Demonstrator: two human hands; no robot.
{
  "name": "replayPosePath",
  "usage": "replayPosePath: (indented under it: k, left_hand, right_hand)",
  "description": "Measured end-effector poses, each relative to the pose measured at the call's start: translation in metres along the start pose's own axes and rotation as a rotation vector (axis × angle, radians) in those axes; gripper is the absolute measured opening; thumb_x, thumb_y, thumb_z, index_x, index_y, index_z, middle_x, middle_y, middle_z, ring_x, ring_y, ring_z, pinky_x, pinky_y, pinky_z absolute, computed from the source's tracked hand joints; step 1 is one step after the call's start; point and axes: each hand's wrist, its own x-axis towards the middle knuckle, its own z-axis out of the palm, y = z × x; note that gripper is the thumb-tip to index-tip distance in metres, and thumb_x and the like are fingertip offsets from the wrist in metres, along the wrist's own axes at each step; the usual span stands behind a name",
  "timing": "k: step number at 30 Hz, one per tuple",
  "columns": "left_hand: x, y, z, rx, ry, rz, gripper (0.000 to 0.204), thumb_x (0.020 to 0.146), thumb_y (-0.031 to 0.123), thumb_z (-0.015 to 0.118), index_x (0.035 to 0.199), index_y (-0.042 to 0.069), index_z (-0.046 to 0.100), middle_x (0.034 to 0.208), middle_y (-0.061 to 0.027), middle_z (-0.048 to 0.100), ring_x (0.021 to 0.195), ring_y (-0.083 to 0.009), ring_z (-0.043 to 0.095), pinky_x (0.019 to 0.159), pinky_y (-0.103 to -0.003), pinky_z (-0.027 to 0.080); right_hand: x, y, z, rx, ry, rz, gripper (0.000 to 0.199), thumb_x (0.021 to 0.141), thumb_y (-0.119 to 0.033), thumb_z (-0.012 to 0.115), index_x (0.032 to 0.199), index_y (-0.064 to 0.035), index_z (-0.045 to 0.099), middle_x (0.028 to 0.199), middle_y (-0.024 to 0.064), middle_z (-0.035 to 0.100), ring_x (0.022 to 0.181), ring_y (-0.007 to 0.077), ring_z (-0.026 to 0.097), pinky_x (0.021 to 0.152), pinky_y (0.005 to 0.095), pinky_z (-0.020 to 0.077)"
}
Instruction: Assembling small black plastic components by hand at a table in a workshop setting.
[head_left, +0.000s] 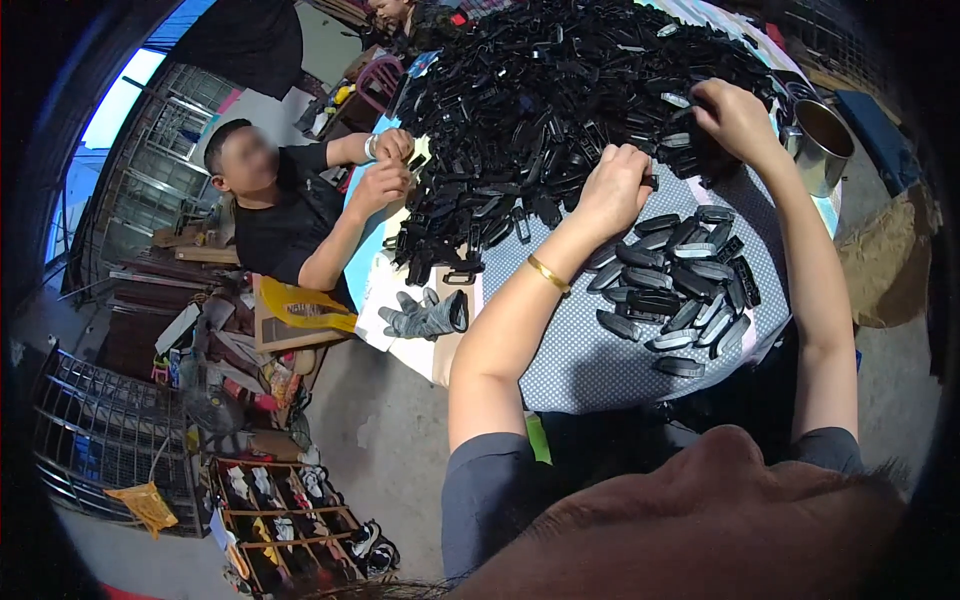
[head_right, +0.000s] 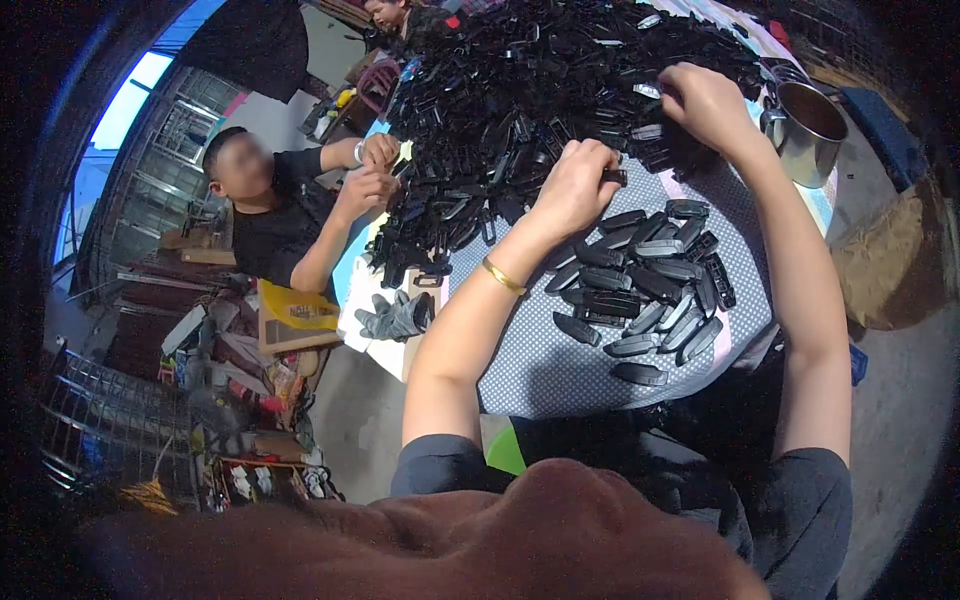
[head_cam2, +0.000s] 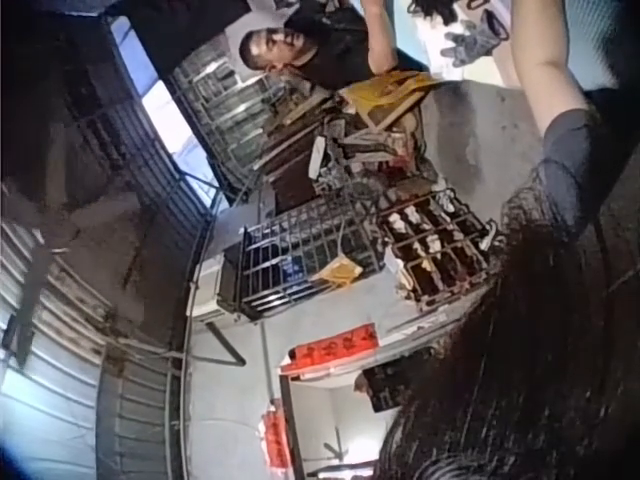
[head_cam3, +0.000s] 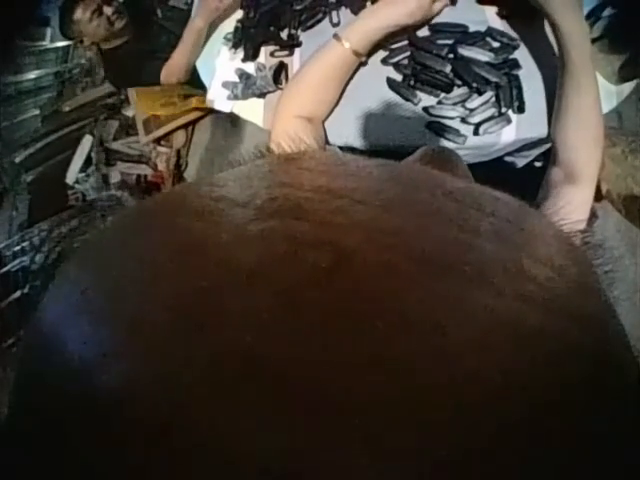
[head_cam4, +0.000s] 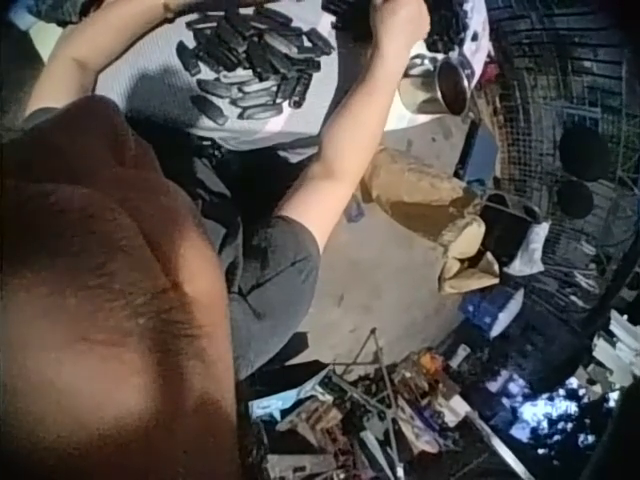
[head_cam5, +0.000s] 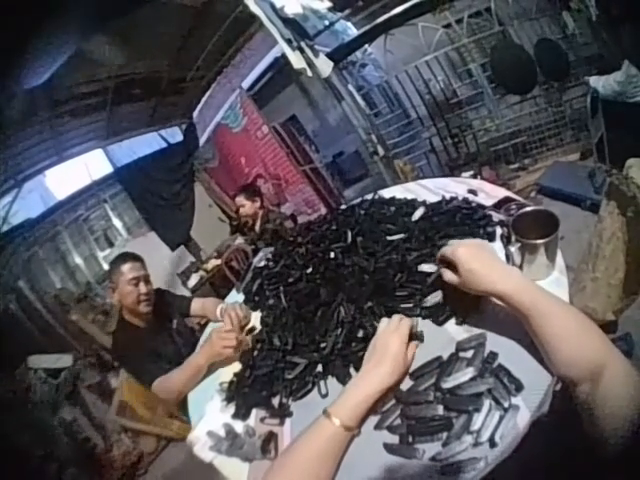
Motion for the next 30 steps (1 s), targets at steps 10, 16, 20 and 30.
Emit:
replayPosePath:
  k: [10,16,20,30]
  left_hand:
    - [0.007,-0.011,-0.012,-1.262,0.166,-0.619,0.04,0.075,-0.005,0.057,0.112,-0.004,0.044,0.082,-0.007,0.056,0.068,-0.0122,0.058,0.06,-0.024,0.053]
    - [0.01,-0.005,-0.016,-1.427,0.249,-0.591,0.034,0.078,-0.003,0.055,0.111,-0.005,0.049,0.085,-0.0072,0.057,0.068,-0.0113,0.058,0.059,-0.023,0.053]
    - [0.008,-0.005,-0.02,-1.236,0.234,-0.606,0.026,0.078,-0.001,0.057,0.104,-0.004,0.056,0.082,-0.0054,0.058,0.068,-0.0101,0.057,0.061,-0.022,0.051]
    - [0.006,-0.003,-0.014,-1.071,0.304,-0.523,0.03,0.078,0.003,0.06,0.107,-0.004,0.057,0.095,-0.0069,0.062,0.076,-0.0089,0.057,0.068,-0.02,0.047]
  right_hand:
    - [-0.007,-0.062,0.024,0.852,-0.213,0.08,0.027,0.079,-0.013,0.058,0.103,-0.0003,0.058,0.093,0.0146,0.062,0.083,0.021,0.061,0.072,0.0294,0.0473]
    - [-0.002,-0.056,0.022,0.835,-0.103,0.052,0.029,0.078,-0.005,0.057,0.106,0.0011,0.056,0.092,0.0103,0.06,0.082,0.0167,0.059,0.071,0.0262,0.0478]
    - [-0.003,-0.062,0.011,0.753,-0.051,-0.02,0.029,0.076,-0.004,0.059,0.105,0.0002,0.057,0.087,0.008,0.058,0.072,0.0147,0.057,0.061,0.0254,0.0459]
    - [-0.008,-0.07,0.01,0.598,0.067,-0.135,0.03,0.073,-0.011,0.063,0.103,-0.0081,0.061,0.084,0.0091,0.058,0.065,0.0234,0.058,0.057,0.031,0.0465]
